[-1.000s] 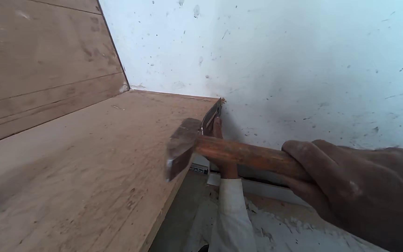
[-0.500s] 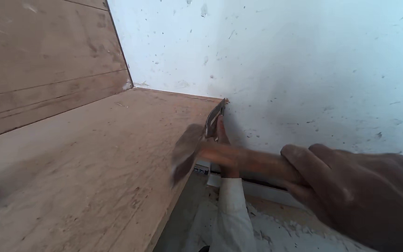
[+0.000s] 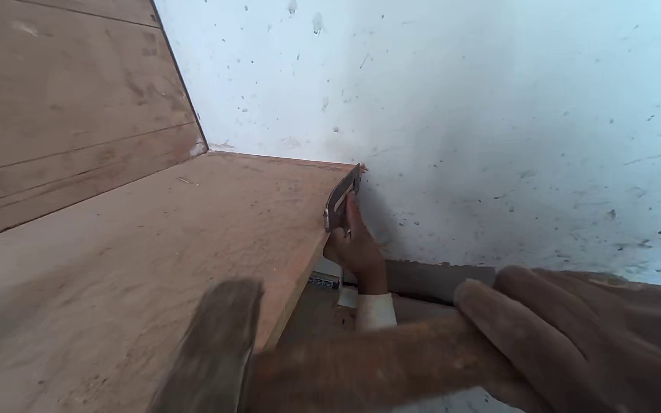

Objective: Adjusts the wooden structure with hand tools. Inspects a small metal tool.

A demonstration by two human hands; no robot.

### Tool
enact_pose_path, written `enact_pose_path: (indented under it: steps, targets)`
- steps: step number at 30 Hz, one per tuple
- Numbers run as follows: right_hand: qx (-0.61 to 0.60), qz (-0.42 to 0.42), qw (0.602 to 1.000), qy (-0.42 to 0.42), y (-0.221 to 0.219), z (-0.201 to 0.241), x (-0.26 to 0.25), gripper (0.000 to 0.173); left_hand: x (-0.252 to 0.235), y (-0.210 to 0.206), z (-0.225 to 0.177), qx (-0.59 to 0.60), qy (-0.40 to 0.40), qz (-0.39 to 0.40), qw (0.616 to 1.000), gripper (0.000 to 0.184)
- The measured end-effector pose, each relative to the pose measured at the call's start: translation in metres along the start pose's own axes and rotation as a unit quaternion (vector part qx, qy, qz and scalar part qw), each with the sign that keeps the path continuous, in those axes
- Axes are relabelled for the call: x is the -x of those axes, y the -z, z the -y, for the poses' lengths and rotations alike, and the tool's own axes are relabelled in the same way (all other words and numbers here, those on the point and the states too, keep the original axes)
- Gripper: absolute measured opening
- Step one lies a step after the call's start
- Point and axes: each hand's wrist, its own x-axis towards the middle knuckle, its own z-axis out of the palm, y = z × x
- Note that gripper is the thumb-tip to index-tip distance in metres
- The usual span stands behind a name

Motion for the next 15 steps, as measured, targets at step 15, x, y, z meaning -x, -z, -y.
enact_pose_path:
  steps: [15]
  targets:
    - [0.062,0.070,0.995,-0.019,-0.026,-0.023,0.001,0.021,0.001,0.006,0.012,0.032,-0.019,0.036,0.999,0.026]
